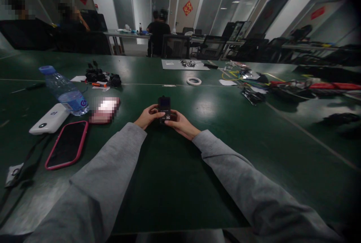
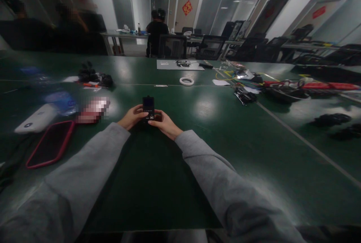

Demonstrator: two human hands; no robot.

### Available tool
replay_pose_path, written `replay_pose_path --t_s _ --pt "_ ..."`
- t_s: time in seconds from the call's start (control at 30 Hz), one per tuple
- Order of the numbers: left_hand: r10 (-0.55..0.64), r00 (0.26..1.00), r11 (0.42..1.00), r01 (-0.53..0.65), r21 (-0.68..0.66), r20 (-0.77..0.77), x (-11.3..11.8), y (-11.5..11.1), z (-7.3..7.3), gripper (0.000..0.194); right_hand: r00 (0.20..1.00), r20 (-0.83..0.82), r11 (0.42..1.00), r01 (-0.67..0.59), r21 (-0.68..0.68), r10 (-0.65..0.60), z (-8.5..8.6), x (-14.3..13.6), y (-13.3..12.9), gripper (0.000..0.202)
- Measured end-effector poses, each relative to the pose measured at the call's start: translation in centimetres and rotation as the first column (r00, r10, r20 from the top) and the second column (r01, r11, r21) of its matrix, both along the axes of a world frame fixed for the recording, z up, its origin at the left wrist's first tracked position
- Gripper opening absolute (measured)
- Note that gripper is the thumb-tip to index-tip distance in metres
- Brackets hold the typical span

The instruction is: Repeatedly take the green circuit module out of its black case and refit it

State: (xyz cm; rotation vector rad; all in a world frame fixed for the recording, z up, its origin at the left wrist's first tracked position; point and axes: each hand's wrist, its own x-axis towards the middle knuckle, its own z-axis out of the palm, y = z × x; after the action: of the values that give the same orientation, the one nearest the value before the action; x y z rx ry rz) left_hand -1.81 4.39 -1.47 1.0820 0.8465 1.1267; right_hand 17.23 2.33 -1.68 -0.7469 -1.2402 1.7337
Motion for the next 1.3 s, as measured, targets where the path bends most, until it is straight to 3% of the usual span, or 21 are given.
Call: replay_pose_path --t_s 0.5,0.8,1.1,1.3 --pt "-0.005 0.998 0.999 0.008 0.042 -0.068 0.0 0.2 -0.2 0.06 0.978 0.177 0.988 0.087 0.128 -0.109 0.2 -0.8 -0.7 0.074" --pt "-0.003 0.997 0.999 0.006 0.047 -0.08 0.0 0.2 -0.2 0.061 0.973 0.186 0.983 0.113 0.147 -0.139 0.1 -1.0 -0.9 0.07" --pt "-0.019 0.998 1.0 0.019 0.004 -0.054 0.1 -0.1 0.3 0.059 0.974 0.182 0.986 0.109 0.129 -0.131 0.2 -0.9 -0.8 0.071" --pt "-0.021 0.999 1.0 0.021 -0.001 -0.03 0.1 0.1 0.0 0.059 0.986 0.126 0.993 0.102 0.057 -0.108 0.5 -1.0 -0.8 0.061"
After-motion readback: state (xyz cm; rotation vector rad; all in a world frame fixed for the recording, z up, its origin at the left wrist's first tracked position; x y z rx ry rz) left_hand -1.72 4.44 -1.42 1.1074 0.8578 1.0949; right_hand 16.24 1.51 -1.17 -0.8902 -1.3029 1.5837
